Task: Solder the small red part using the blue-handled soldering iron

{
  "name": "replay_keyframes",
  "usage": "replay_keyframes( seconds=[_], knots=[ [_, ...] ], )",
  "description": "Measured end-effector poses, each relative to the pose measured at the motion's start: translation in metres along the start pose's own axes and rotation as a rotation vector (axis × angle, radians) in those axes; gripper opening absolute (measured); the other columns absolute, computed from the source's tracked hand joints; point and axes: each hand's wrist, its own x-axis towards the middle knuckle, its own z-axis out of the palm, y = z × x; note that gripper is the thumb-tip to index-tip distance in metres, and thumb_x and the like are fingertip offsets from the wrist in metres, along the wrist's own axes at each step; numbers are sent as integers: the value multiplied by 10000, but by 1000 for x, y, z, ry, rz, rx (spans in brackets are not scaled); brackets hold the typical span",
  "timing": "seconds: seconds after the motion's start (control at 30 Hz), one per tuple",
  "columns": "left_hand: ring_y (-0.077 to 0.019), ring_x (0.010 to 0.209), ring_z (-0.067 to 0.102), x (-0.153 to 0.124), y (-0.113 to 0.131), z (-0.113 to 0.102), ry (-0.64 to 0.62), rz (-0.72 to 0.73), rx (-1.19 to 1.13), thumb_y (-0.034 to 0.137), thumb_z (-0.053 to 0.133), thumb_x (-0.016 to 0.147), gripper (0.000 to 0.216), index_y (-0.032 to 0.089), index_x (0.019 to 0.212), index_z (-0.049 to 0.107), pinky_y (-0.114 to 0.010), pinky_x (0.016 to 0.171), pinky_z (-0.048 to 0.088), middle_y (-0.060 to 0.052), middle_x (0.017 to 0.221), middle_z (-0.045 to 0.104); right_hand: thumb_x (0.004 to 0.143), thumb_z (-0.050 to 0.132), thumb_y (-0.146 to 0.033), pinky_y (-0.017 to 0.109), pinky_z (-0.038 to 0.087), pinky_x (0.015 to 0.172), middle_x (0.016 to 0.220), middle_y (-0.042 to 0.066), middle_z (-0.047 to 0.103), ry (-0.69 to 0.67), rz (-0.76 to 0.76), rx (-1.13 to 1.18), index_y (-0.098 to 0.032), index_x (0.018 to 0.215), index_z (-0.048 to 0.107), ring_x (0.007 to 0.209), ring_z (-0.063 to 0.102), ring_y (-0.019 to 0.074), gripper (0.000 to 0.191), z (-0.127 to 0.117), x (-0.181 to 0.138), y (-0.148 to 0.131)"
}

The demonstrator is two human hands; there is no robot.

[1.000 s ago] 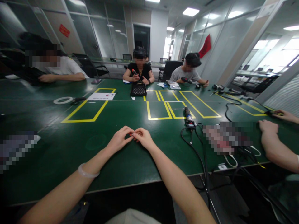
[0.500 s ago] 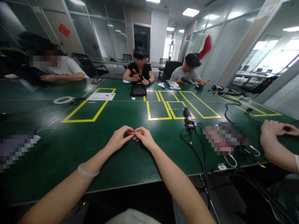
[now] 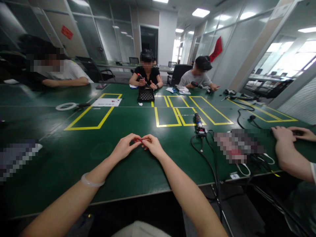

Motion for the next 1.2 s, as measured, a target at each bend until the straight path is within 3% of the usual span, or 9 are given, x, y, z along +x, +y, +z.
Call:
replay_keyframes(
  seconds=[0.13,0.23,0.33,0.47,0.57,0.7,0.9,1.0,1.2],
  knots=[
    [-177,836,605,1,2,-2,0,-7,-1,378,515,915,214,224,1002,635,-281,756,453,-23,919,636,724,699,-397,234,474,532,770,15,659,66,-13,-46,-177,906,603,647,612,129,302,-6,0,-8],
    [-179,832,605,1,1,-3,4,-14,2,382,506,919,223,221,998,639,-281,744,450,-27,912,639,737,668,-406,254,485,581,877,53,683,230,-61,-111,-178,938,609,716,625,149,311,-29,4,-22],
    [-178,824,604,-1,0,-4,5,-18,-1,394,506,920,237,219,1000,643,-276,730,445,-28,906,637,772,604,-421,293,490,652,914,77,679,421,-134,-284,-176,959,615,798,625,186,308,-76,9,-40],
    [-175,816,602,-2,0,-7,-1,-19,-5,394,493,924,246,215,997,645,-271,725,439,-27,896,638,795,555,-318,385,445,863,1001,127,659,577,-176,-860,-150,994,641,946,591,238,274,-160,11,-62],
    [-174,812,603,-2,2,-9,5,-27,-9,401,476,932,261,216,987,650,-266,721,434,-25,891,644,764,588,-243,448,360,938,1230,206,553,722,46,-1307,-147,1147,622,1158,470,328,396,-216,-1,-72],
    [-175,798,607,-2,2,-12,10,-53,-5,399,478,932,259,218,990,655,-265,713,432,-19,875,651,735,657,-275,452,372,857,1290,263,487,744,401,-1407,-151,1294,543,1131,484,375,584,-261,-18,-73],
    [-182,801,629,-3,0,-12,8,-91,-12,400,489,928,259,215,987,660,-267,712,433,-18,860,675,746,626,-254,419,375,808,1057,226,611,687,518,-1384,-139,1244,553,959,589,313,517,-262,-10,-68],
    [-187,801,640,-3,-3,-12,10,-108,-21,415,491,925,269,216,991,660,-267,711,438,-18,855,689,765,610,-277,466,350,866,1083,232,610,688,524,-1415,-136,1226,551,1008,581,323,486,-248,-2,-62],
    [-189,802,650,-2,-7,-15,40,-108,-19,419,483,928,272,221,992,658,-265,699,442,-18,858,700,802,576,-316,336,439,764,1086,160,641,586,453,-1382,-170,1233,518,956,625,264,458,-207,-1,-49]
  ],
)
